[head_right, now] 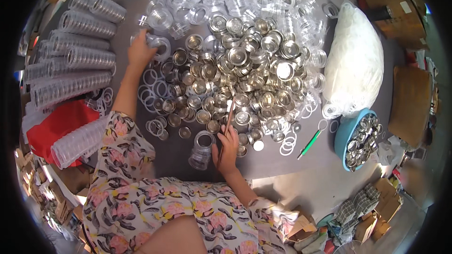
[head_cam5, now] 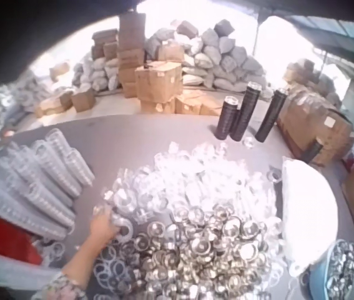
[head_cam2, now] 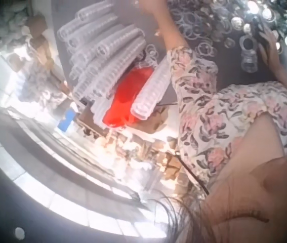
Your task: The person sits at a table and assembles clear plastic containers by placing white rubber rings into the grooves of the container bodies. They use a thin wooden stick to press the rings into place and occasionally adjust the position of the containers and metal lids on the table.
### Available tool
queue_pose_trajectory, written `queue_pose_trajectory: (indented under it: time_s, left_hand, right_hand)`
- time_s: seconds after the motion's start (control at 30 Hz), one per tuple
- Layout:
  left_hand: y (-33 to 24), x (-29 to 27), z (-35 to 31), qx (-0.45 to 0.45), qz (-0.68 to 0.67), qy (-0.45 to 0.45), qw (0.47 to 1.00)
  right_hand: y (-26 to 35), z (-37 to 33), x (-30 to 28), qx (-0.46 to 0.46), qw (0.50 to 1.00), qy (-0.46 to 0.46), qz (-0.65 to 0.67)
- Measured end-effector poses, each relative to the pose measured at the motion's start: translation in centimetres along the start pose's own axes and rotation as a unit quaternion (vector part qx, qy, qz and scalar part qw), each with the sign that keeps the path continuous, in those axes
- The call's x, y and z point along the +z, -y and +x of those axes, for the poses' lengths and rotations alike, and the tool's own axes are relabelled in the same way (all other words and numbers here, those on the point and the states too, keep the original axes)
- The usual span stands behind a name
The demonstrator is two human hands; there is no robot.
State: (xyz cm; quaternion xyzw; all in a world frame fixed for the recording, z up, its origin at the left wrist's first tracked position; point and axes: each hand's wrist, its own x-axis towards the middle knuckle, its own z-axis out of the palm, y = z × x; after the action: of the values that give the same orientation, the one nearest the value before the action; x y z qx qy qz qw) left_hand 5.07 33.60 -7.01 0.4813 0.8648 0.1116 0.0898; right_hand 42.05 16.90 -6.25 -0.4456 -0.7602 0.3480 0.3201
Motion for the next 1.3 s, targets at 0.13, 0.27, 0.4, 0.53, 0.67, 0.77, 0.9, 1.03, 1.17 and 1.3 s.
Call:
queue_pose_trajectory:
  time_s: [0.13, 0.27, 0.4, 0.53, 0.67, 0.77, 0.9, 1.03, 1.17, 1.3]
  left_hand:
    - [-0.4, -1.8, -0.3, 0.029, -0.109, -0.016, 0.994]
    - [-0.8, -3.6, -5.4, 0.109, -0.334, -0.136, 0.926]
    - [-4.2, -6.0, -17.3, 0.172, -0.325, 0.073, 0.927]
    - [-4.5, -3.4, -24.0, 0.311, -0.222, 0.288, 0.878]
    - [-4.5, -1.5, -24.7, 0.341, -0.175, 0.285, 0.879]
    - [-4.8, -1.4, -25.0, 0.401, -0.139, 0.279, 0.861]
    - [-4.9, -3.1, -22.8, 0.417, -0.156, 0.327, 0.833]
    - [-5.8, -3.8, -19.8, 0.461, -0.158, 0.322, 0.812]
    - [-7.2, -4.9, -17.9, 0.531, -0.126, 0.304, 0.781]
    - [-9.1, -6.0, -13.1, 0.526, -0.162, 0.175, 0.816]
  right_hand:
    - [0.4, -0.2, -0.3, -0.006, 1.000, -0.001, 0.008]
    - [0.4, -0.8, -0.6, 0.005, 0.999, -0.033, 0.010]
    - [-0.1, -1.3, -0.5, 0.001, 0.999, -0.039, 0.022]
    - [-0.2, -1.9, -0.2, 0.002, 1.000, -0.015, 0.016]
    - [-0.1, -1.6, 0.1, -0.011, 1.000, -0.012, 0.026]
    - [0.4, -0.5, -0.5, -0.036, 0.999, -0.012, 0.010]
    - [-0.2, 1.5, -2.1, -0.037, 0.999, -0.034, 0.004]
    - [-1.0, 3.4, -3.3, -0.012, 0.996, -0.066, -0.056]
    - [-1.6, 4.7, -3.8, -0.028, 0.996, -0.082, -0.010]
    - [-1.7, 5.7, -4.2, -0.043, 0.989, -0.141, 0.014]
